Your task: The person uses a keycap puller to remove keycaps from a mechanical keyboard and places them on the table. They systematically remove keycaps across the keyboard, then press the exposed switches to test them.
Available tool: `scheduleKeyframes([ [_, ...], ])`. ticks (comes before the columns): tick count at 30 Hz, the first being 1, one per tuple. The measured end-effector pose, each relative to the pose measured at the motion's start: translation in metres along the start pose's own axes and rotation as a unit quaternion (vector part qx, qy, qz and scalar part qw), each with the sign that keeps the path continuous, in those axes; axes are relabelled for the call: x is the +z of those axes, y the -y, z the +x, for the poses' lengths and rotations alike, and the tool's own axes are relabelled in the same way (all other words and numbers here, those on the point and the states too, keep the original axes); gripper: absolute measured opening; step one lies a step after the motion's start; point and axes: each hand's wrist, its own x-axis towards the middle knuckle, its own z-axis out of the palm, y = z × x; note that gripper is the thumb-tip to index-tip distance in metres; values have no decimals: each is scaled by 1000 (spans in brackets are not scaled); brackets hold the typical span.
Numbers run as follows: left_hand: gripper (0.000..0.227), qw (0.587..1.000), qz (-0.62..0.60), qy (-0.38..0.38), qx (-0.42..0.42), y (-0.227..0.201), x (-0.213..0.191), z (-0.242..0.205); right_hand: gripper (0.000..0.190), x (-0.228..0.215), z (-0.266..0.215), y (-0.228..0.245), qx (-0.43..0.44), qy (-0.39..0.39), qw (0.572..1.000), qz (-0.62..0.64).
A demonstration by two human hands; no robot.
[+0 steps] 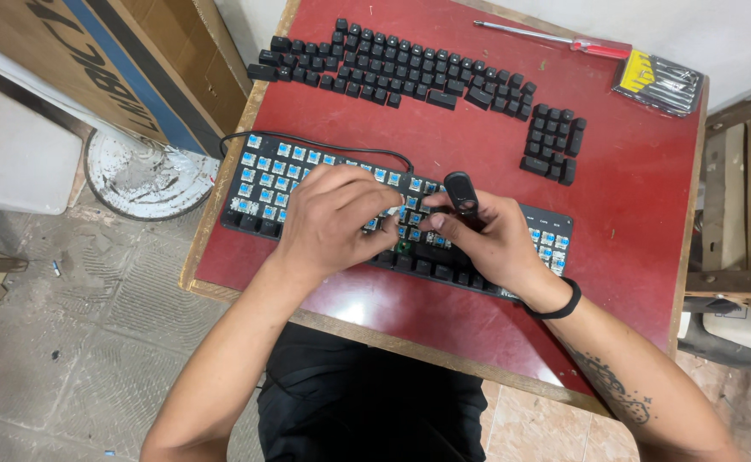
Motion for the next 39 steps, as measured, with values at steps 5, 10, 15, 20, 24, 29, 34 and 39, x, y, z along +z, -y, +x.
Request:
scheduleKeyframes([
  [5,10,1000,16,16,8,-13,10,7,30,-1,2,0,-49,22,998,-17],
  [10,9,999,30,19,33,-21,6,20,27,-1,6,-6,-82,25,996,-17],
  [15,9,995,72,26,58,-25,14,18,22,2,3,-8,-77,-17,997,-23],
  [20,12,996,51,50,61,-26,6,27,20,2,2,-11,-63,-31,997,-16],
  [24,21,992,60,78,77,-5,5,32,27,2,2,-6,-57,-42,997,-7],
  [29,15,976,64,208,-4,57,8,64,26,-1,2,-11,-55,-48,997,12],
  [34,15,954,76,289,-22,107,30,79,28,-2,2,-6,-52,-35,998,32],
  [39,12,956,62,287,-17,99,30,83,25,-3,4,-5,-41,-49,997,33],
])
